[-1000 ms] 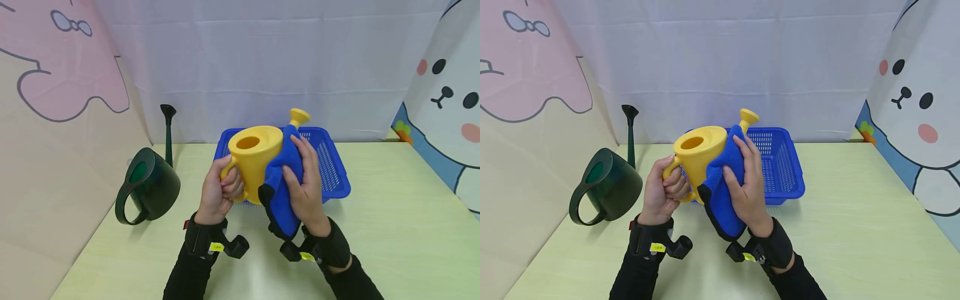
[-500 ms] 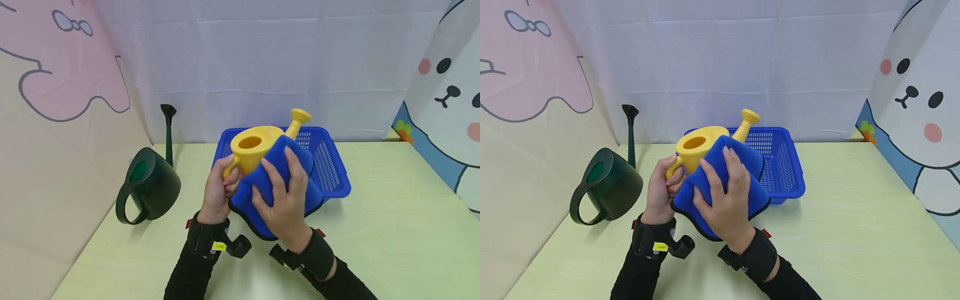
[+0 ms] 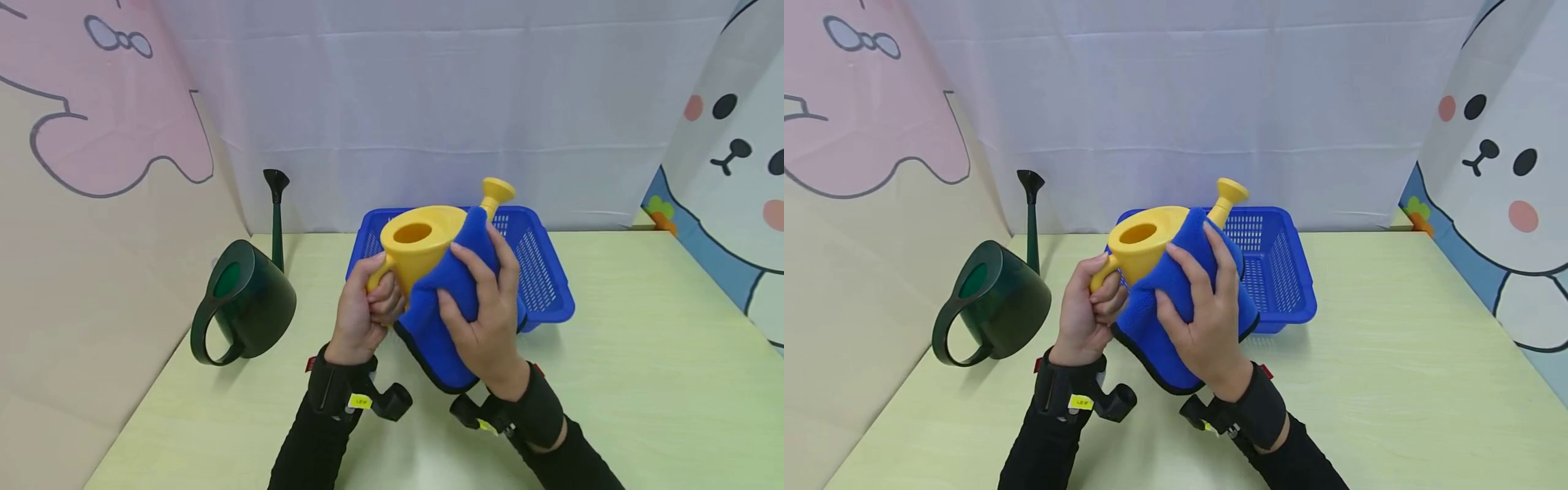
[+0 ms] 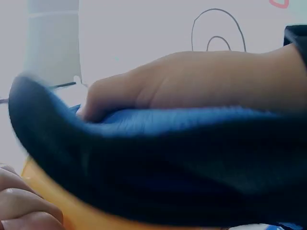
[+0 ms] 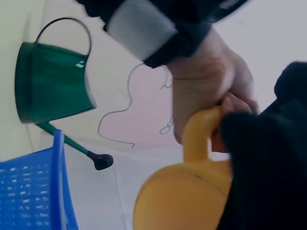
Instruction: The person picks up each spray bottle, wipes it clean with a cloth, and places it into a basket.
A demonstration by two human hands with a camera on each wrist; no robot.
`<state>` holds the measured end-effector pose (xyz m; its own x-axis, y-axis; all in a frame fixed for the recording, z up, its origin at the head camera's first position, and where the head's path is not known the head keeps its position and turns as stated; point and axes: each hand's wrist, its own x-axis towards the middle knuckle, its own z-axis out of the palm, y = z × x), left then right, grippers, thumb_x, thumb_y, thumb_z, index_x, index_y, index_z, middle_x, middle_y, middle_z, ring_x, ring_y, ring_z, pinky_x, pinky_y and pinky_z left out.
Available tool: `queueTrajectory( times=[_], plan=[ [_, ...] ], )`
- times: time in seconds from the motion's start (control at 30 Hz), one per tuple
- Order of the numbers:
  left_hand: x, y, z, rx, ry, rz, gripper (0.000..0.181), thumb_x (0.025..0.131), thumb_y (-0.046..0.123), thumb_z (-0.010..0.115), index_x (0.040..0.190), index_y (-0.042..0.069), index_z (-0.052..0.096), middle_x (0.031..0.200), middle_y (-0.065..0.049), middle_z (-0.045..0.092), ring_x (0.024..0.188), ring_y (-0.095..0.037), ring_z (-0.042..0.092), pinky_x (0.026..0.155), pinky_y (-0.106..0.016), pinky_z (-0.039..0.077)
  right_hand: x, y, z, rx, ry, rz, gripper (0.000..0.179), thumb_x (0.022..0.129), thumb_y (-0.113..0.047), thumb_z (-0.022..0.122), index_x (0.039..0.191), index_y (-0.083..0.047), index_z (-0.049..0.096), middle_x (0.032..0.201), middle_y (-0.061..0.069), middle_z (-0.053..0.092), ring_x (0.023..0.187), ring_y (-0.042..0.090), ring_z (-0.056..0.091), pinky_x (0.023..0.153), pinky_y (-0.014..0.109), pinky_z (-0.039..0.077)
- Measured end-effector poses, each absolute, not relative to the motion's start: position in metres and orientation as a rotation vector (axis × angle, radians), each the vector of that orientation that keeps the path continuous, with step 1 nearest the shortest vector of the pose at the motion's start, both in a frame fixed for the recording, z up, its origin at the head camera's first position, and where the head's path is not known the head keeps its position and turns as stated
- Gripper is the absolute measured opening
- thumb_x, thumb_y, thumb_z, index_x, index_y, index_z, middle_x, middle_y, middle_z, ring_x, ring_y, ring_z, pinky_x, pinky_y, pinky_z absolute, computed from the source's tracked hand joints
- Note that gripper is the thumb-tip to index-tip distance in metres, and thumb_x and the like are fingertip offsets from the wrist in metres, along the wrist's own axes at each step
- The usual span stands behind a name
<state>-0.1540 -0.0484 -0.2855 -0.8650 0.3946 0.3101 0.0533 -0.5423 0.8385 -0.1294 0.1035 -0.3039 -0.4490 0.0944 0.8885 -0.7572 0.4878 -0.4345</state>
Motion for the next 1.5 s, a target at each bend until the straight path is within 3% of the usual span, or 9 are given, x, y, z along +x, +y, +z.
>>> queueTrajectory(
  times=[0.17,0.33,0.63,0.87,1.1,1.3,1.5],
  plan=[
    [-0.153,-0.048,-0.287,0.767,1.336,2.485,0.046,0.096,0.021,0.021,0.052,0.022,0.034,0.045,0.009,0.031,0.036,-0.012,0.023,0.040,-0.029,0.010,-0.131,0.116,-0.298,0.539,-1.768,1.334,0.047,0.089,-0.026,0.046,0.126,0.003,0.043,0.142,0.019,0.030,0.127,0.022,0.037,0.103,0.027,0.035],
    [-0.152,-0.048,-0.286,0.792,1.330,2.469,0.045,0.096,0.021,0.021,0.053,0.021,0.033,0.046,0.008,0.030,0.037,-0.014,0.020,0.040,-0.030,0.009,-0.133,0.121,-0.297,0.528,-1.732,1.446,0.052,0.083,-0.012,0.046,0.132,0.005,0.036,0.141,0.017,0.033,0.126,0.018,0.037,0.104,0.026,0.034],
    [-0.150,-0.044,-0.285,0.656,1.425,2.492,0.046,0.096,0.022,0.025,0.050,0.022,0.034,0.044,0.011,0.029,0.037,-0.005,0.024,0.041,-0.026,0.007,-0.131,0.105,-0.305,0.453,-1.701,1.150,0.068,0.089,-0.044,0.047,0.133,0.006,0.032,0.137,0.025,0.034,0.129,0.030,0.035,0.109,0.042,0.030],
    [-0.150,-0.041,-0.286,0.535,1.556,2.502,0.041,0.094,0.025,0.032,0.053,0.021,0.035,0.047,0.013,0.029,0.037,-0.002,0.025,0.040,-0.019,0.014,-0.127,0.088,-0.314,0.461,-1.673,0.890,0.065,0.089,-0.040,0.050,0.139,-0.003,0.031,0.140,0.020,0.036,0.126,0.034,0.039,0.106,0.048,0.029],
    [-0.149,-0.044,-0.285,0.514,1.467,2.457,0.044,0.095,0.028,0.030,0.052,0.023,0.035,0.047,0.015,0.031,0.035,0.000,0.027,0.037,-0.014,0.019,-0.128,0.081,-0.317,0.495,-1.641,0.669,0.057,0.090,-0.035,0.053,0.134,-0.001,0.040,0.134,0.022,0.041,0.122,0.035,0.042,0.101,0.047,0.034],
    [-0.150,-0.041,-0.286,0.512,1.558,2.489,0.040,0.094,0.025,0.033,0.054,0.021,0.034,0.046,0.014,0.030,0.035,-0.001,0.025,0.039,-0.017,0.014,-0.129,0.086,-0.314,0.477,-1.651,0.844,0.057,0.091,-0.033,0.051,0.137,-0.003,0.037,0.137,0.022,0.037,0.121,0.036,0.040,0.105,0.043,0.033],
    [-0.151,-0.041,-0.287,0.653,1.463,2.472,0.046,0.095,0.022,0.026,0.050,0.022,0.033,0.043,0.012,0.030,0.036,-0.006,0.023,0.040,-0.026,0.008,-0.127,0.096,-0.306,0.412,-1.691,1.180,0.061,0.090,-0.032,0.048,0.136,0.005,0.031,0.139,0.025,0.032,0.130,0.029,0.035,0.109,0.039,0.031]
  ],
)
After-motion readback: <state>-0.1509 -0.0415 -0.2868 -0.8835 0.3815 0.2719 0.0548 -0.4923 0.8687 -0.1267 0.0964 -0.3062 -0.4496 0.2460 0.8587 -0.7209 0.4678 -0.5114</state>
